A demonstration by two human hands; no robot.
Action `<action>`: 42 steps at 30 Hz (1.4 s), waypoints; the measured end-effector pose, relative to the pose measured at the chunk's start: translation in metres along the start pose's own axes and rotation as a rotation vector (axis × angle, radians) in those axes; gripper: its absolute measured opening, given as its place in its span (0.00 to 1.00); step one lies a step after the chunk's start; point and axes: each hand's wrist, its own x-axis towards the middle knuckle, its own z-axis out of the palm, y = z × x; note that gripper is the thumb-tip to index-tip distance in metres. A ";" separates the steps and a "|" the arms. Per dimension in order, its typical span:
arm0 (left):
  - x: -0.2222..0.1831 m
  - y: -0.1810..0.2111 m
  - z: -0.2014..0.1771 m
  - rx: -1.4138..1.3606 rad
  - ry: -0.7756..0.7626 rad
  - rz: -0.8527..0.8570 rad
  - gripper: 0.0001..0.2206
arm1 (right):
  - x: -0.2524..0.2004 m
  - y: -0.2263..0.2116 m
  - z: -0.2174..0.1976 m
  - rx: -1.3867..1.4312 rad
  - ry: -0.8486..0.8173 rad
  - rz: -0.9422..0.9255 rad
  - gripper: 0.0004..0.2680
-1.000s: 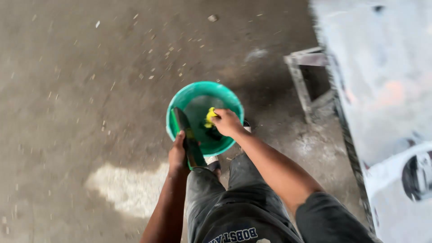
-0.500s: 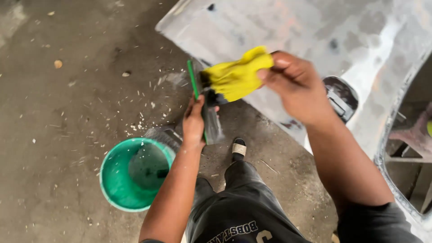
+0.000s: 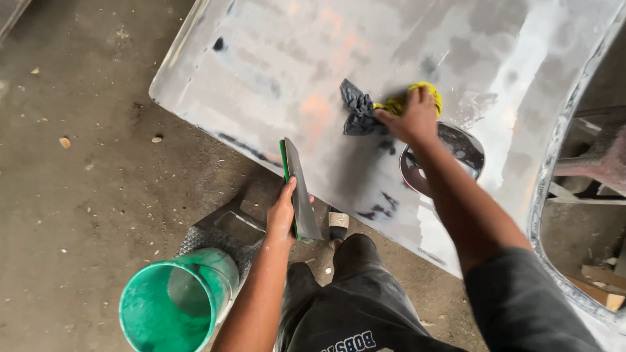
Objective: The person scrubs a white car door with a green sponge and wipes it with a yellow cloth. They dip the sponge and cloth into a green bucket of water and continue scrubbing and wiping the door surface.
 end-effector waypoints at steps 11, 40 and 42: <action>0.017 0.019 0.039 0.166 0.080 0.045 0.29 | -0.062 -0.020 0.068 -0.307 -0.177 -0.661 0.30; 0.079 0.008 0.105 1.419 0.022 1.067 0.37 | -0.158 0.055 0.057 0.071 -0.081 -0.555 0.29; 0.079 0.006 0.121 1.760 0.004 1.054 0.37 | -0.189 0.092 0.065 0.127 0.009 -0.398 0.29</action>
